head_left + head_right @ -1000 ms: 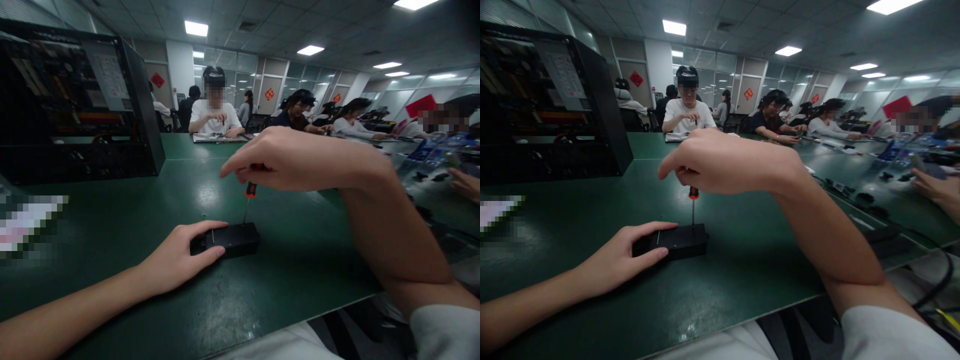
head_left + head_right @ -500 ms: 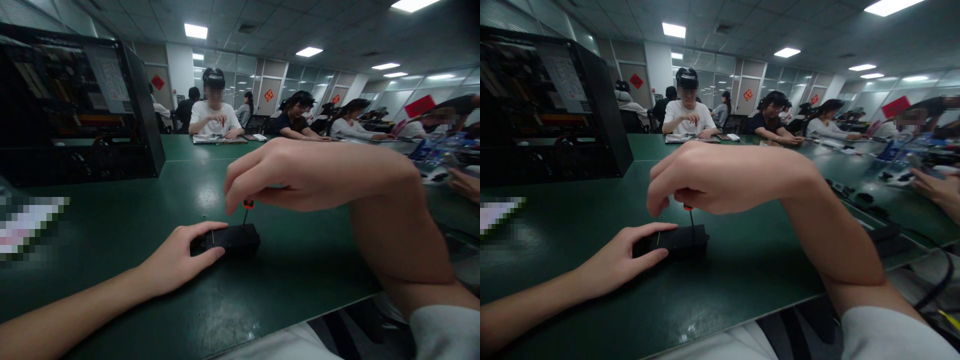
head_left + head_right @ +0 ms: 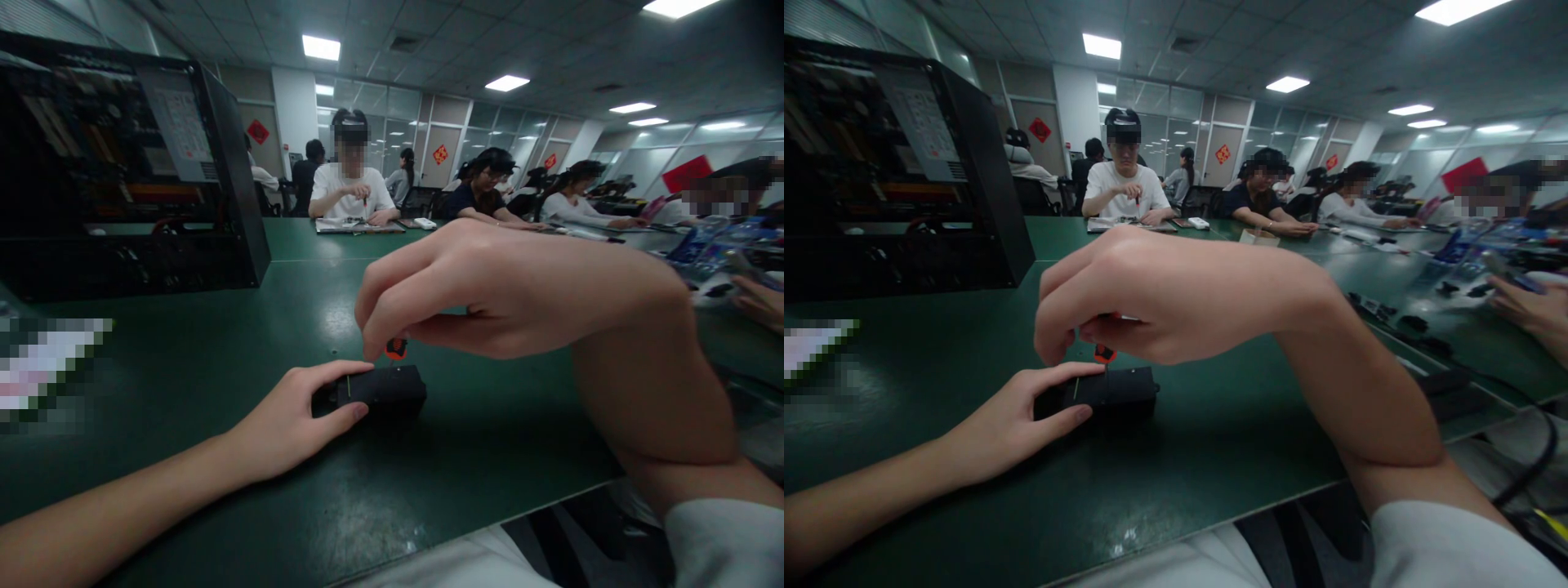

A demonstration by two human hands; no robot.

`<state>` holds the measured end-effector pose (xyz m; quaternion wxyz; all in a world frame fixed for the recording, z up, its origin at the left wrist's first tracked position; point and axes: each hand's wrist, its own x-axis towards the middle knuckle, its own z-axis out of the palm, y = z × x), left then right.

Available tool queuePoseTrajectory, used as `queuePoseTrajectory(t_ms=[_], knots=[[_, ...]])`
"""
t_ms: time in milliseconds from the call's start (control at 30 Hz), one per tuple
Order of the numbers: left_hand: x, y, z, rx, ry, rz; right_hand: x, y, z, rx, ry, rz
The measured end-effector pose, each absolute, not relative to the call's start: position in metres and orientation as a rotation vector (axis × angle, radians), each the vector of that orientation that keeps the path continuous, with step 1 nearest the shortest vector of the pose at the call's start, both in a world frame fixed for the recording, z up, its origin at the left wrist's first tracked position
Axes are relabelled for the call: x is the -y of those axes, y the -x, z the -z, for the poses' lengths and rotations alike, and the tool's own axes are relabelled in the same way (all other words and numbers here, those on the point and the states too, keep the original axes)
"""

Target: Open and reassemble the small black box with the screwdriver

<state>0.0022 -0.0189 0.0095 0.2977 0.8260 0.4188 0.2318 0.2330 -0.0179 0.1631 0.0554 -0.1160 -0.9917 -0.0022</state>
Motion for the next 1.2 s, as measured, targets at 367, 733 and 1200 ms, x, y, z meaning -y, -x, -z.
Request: queuePoseTrajectory(t_ms=[367,733,1200], knots=[[0.017,-0.002,-0.008,-1.104,-2.202,-0.612,0.009,-0.233,-0.159,2.997,0.283,0.06],[0.017,0.0,-0.006,-1.085,-2.192,-0.617,-0.004,-0.226,-0.146,2.843,0.283,0.252],[0.016,0.0,-0.007,-1.071,-2.188,-0.62,-0.035,-0.207,-0.122,2.73,0.826,0.869]])
